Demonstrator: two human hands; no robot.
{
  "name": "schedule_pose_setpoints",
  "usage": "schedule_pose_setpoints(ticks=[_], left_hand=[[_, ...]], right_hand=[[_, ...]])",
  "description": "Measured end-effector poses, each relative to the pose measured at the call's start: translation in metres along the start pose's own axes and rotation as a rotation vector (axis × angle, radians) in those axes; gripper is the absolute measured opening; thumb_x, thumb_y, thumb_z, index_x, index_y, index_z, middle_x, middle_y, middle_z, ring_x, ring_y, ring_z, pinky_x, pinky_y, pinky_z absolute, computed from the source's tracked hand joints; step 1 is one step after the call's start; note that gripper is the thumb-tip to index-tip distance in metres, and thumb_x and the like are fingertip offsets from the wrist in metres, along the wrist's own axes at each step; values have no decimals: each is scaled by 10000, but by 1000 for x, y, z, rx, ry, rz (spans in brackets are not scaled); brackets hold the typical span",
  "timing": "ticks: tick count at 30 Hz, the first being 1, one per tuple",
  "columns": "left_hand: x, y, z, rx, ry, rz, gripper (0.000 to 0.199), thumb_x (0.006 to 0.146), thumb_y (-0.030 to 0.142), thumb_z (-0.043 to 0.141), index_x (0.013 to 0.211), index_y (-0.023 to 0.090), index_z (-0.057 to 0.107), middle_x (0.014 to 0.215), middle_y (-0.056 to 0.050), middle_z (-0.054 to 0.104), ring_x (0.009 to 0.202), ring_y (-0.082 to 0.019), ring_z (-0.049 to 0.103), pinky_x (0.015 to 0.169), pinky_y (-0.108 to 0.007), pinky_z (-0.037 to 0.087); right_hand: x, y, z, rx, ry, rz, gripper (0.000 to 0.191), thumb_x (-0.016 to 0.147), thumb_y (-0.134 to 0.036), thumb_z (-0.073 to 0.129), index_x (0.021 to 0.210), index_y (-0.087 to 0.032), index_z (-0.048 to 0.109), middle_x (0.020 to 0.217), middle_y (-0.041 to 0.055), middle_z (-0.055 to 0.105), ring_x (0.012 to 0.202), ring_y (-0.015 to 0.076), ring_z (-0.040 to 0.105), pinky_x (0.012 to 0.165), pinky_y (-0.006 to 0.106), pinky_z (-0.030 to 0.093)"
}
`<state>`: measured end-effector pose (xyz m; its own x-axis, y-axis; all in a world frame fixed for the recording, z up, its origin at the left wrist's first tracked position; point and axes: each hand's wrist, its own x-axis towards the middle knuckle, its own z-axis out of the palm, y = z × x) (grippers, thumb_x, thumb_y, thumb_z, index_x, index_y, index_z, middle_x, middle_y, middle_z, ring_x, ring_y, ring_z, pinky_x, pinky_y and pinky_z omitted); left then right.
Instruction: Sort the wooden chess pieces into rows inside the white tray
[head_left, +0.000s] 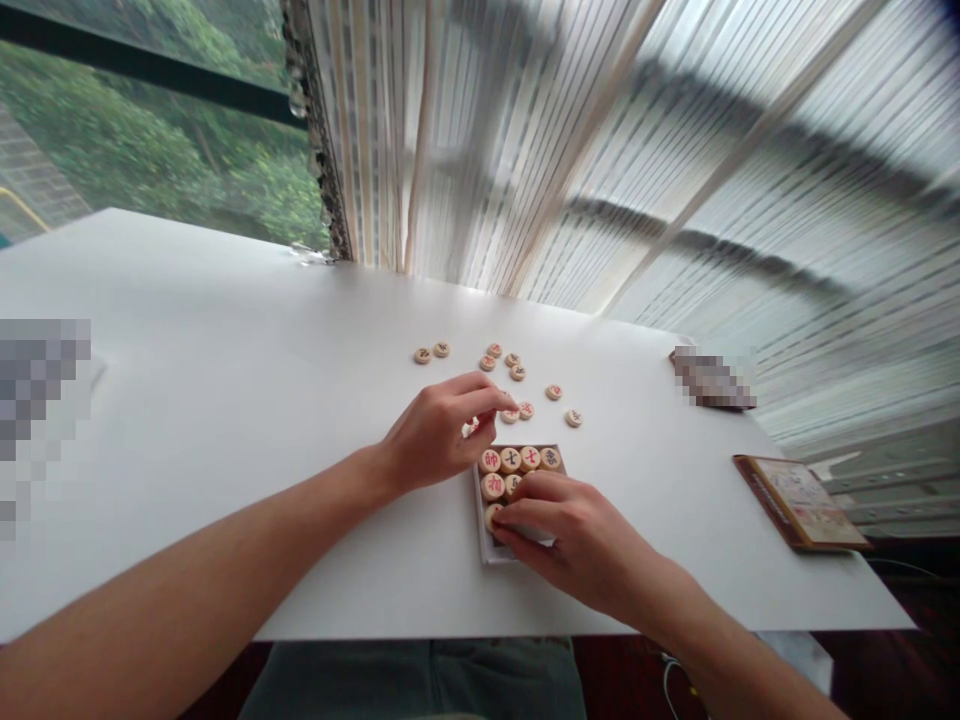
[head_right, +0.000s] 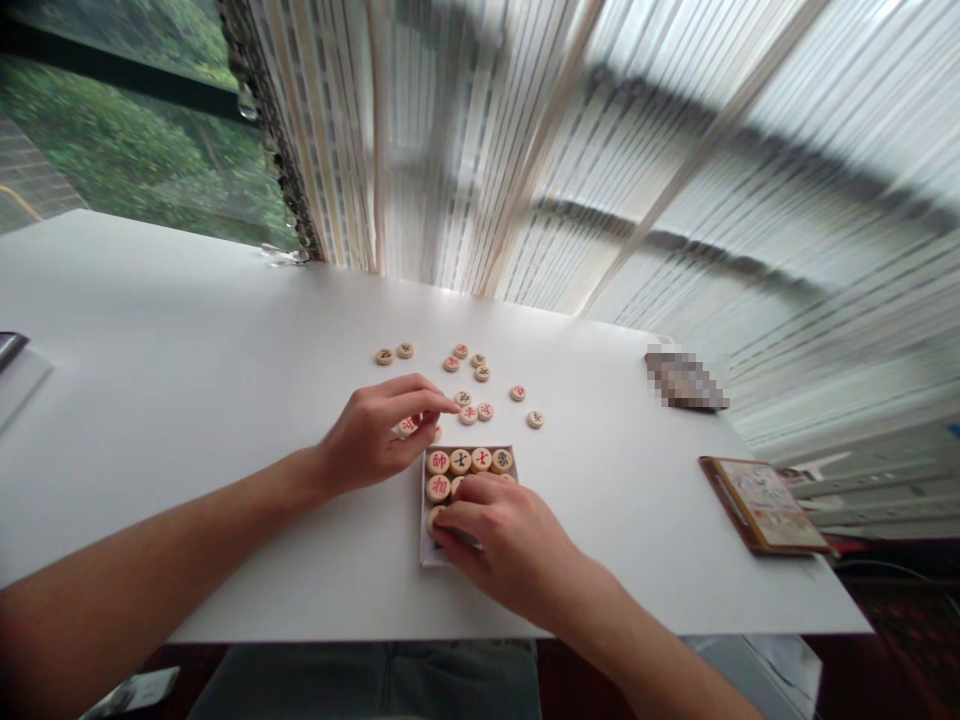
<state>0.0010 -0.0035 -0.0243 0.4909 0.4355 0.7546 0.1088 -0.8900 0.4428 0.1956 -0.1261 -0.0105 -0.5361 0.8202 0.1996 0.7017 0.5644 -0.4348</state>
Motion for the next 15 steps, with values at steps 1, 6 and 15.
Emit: schedule_pose_setpoints(ticks=[1,6,15], left_hand=[[0,0,0,3,-2,-2,294,878,-37,601,1030,145,776,956,-67,773,814,-154,729,792,-271,604],[-1,-2,-1,14,11,-26,297,888,-12,596,1038,174,771,960,-55,774,820,-160,727,782,-284,595],[6,-19,-14,114,122,-165,233,912,58,608,1000,169,792,931,-56,794,808,-171,733,788,-296,580]], right_hand=[[0,0,0,-4,-6,2,128,978,-135,711,946,-202,815,883,57,757,805,193,708,720,280,523],[0,-4,-9,13,7,9,158,1005,-169,673,921,-194,805,867,74,750,789,204,710,714,296,547],[34,61,-75,76,454,296,248,928,-386,760,790,-185,803,641,32,696,531,139,522,506,280,396]])
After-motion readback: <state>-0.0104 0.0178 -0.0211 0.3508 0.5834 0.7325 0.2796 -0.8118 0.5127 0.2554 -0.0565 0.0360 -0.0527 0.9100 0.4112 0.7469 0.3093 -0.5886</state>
